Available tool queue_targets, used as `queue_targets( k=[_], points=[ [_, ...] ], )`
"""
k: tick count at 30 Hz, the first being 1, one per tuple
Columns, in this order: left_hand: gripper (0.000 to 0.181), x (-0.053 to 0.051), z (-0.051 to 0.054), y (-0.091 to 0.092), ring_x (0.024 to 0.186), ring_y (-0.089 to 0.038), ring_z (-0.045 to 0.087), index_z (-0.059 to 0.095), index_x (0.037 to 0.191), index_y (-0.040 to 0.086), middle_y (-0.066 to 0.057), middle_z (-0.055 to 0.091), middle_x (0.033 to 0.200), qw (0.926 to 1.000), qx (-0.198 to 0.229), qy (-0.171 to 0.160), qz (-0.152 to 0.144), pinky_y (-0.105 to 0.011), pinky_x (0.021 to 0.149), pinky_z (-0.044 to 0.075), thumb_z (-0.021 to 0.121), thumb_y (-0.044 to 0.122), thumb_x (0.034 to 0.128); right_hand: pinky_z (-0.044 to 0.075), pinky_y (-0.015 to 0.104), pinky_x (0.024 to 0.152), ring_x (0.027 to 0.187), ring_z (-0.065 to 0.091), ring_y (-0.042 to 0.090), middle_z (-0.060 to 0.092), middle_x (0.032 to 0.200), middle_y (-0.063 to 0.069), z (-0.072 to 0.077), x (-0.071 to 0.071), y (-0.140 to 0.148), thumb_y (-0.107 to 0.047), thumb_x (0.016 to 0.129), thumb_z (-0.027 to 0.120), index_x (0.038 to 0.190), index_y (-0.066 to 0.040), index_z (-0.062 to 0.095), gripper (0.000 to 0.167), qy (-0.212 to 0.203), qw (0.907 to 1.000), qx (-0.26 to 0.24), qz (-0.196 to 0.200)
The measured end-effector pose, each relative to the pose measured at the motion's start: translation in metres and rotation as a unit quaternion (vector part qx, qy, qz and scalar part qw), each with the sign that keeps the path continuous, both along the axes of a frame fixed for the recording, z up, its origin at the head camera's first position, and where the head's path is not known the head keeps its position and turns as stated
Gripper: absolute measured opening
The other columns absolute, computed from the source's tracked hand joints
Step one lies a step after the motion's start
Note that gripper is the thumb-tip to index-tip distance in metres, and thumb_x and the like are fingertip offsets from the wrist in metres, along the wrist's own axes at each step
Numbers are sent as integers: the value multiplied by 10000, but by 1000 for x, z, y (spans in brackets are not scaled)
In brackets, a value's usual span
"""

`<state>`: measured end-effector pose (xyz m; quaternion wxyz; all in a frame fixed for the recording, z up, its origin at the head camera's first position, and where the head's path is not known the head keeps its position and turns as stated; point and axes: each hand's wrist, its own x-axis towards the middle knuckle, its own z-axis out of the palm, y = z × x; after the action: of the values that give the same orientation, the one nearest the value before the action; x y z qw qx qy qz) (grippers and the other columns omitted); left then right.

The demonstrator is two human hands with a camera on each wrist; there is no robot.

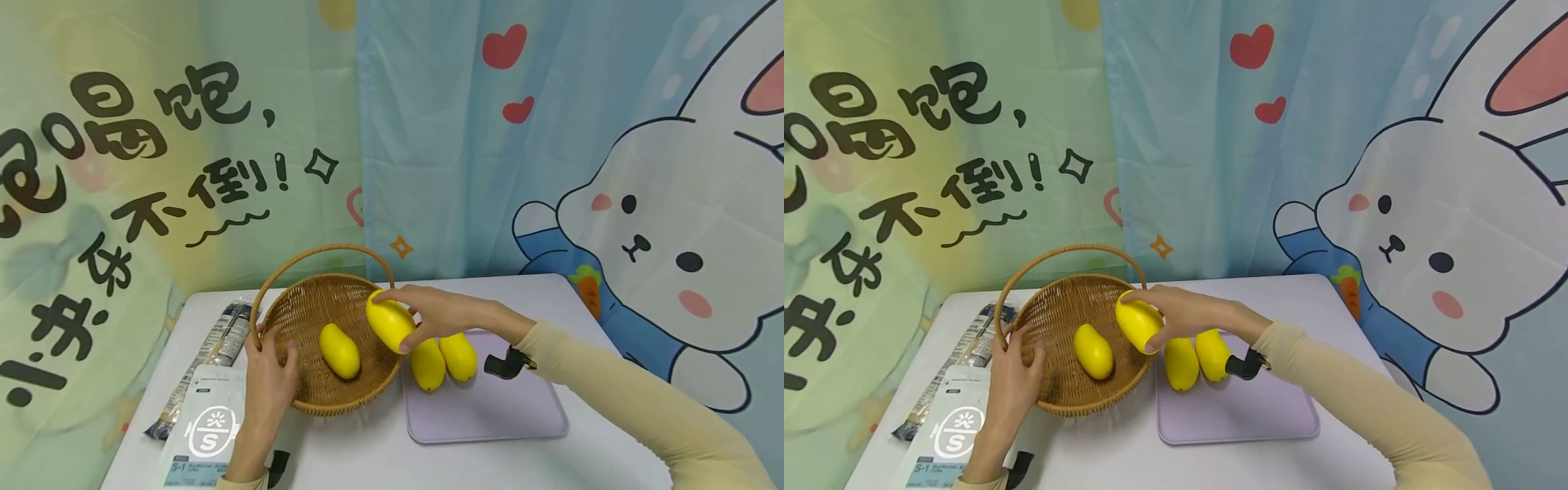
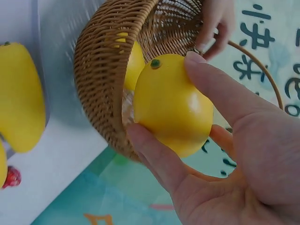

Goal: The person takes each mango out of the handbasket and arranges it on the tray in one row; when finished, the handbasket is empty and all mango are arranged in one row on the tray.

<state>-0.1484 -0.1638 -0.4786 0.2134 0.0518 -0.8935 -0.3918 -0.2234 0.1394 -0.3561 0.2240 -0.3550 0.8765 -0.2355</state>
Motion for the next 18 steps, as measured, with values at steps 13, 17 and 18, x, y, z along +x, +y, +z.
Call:
queue_targets(
  k=[13, 17, 18],
  points=[
    [414, 0, 1, 1, 1123, -508, 595, 556, 1387, -19, -328, 312, 1545, 10000, 43, -88, -18, -590, 842, 558, 588, 139, 1007, 600, 381, 873, 1247, 590, 377, 382, 1597, 64, -1, 11, 87, -307, 841, 842, 1569, -235, 347, 883, -258, 9934, -230, -1091],
    [411, 0, 1, 0, 1099, -509, 602, 558, 1383, -24, -332, 317, 1541, 10000, 38, -61, -15, -590, 812, 561, 586, 138, 1006, 613, 395, 840, 1215, 594, 403, 413, 1560, 124, -12, 14, 113, -309, 843, 839, 1564, -201, 354, 876, -301, 9897, -264, -1376],
    [411, 1, 1, 0, 1110, -517, 599, 557, 1383, -25, -334, 317, 1539, 10000, 38, -61, -23, -596, 821, 560, 585, 137, 1006, 614, 406, 837, 1210, 594, 411, 420, 1552, 141, -15, 15, 120, -310, 843, 838, 1562, -192, 358, 872, -292, 9888, -243, -1441]
  ],
)
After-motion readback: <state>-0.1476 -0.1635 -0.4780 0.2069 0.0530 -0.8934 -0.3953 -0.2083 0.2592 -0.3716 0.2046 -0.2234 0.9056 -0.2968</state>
